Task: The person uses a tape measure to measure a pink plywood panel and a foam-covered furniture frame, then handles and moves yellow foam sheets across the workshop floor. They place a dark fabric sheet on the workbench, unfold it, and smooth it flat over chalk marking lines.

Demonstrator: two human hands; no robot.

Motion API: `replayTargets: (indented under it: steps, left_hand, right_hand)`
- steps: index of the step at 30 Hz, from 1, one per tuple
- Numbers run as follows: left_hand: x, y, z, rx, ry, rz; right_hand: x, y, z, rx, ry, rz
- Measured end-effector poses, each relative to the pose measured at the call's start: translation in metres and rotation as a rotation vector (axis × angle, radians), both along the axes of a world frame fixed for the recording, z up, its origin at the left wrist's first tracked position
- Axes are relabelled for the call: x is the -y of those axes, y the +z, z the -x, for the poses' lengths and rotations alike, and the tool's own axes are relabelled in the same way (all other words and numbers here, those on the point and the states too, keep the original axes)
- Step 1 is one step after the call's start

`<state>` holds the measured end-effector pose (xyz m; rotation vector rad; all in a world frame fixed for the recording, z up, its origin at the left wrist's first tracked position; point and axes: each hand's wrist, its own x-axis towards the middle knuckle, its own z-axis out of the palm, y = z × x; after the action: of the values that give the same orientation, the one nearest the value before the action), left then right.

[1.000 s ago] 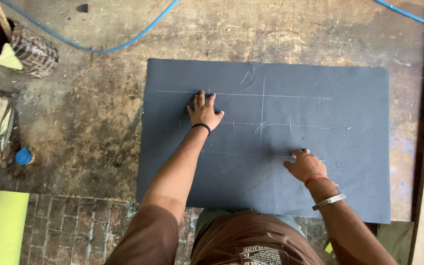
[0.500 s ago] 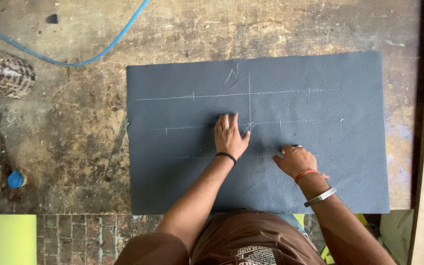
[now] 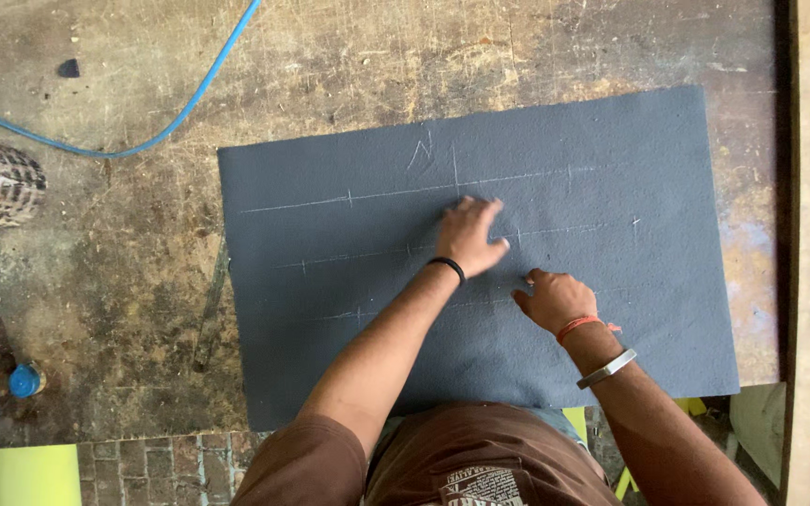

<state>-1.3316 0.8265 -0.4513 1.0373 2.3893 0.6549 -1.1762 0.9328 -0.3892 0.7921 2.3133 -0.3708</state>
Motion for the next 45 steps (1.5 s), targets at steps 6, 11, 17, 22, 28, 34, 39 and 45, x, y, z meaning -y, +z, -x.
replayTargets:
  steps: [6,11,17,22,28,34,39,45]
  left_hand:
    - [0.007,0.005,-0.050,0.053,-0.180,0.069]
    - [0.043,-0.013,-0.055,-0.046,-0.196,-0.027]
    - [0.091,-0.020,-0.055,-0.113,-0.130,0.037]
    - [0.158,-0.023,-0.044,-0.154,0.155,0.139]
    - [0.242,-0.027,-0.044,-0.259,0.403,0.138]
    - [0.265,-0.037,-0.059,-0.272,0.525,0.183]
    - [0.268,-0.040,-0.083,-0.274,0.572,0.157]
    - [0.289,-0.031,-0.131,-0.136,0.532,0.281]
  right_hand:
    - [-0.006,0.000,0.007,0.026,-0.060,0.004]
    - [-0.017,-0.003,0.002,-0.037,-0.031,0.023]
    - [-0.021,-0.010,-0.003,-0.008,-0.047,0.031]
    - [-0.007,-0.016,-0.005,-0.014,-0.023,0.027]
    - [0.011,-0.022,-0.007,-0.012,0.068,-0.031]
    - [0.028,-0.010,0.000,-0.011,0.120,-0.073]
    - [0.034,-0.004,0.002,0.029,0.168,-0.104]
    - [0.024,-0.009,0.003,0.043,0.228,-0.077]
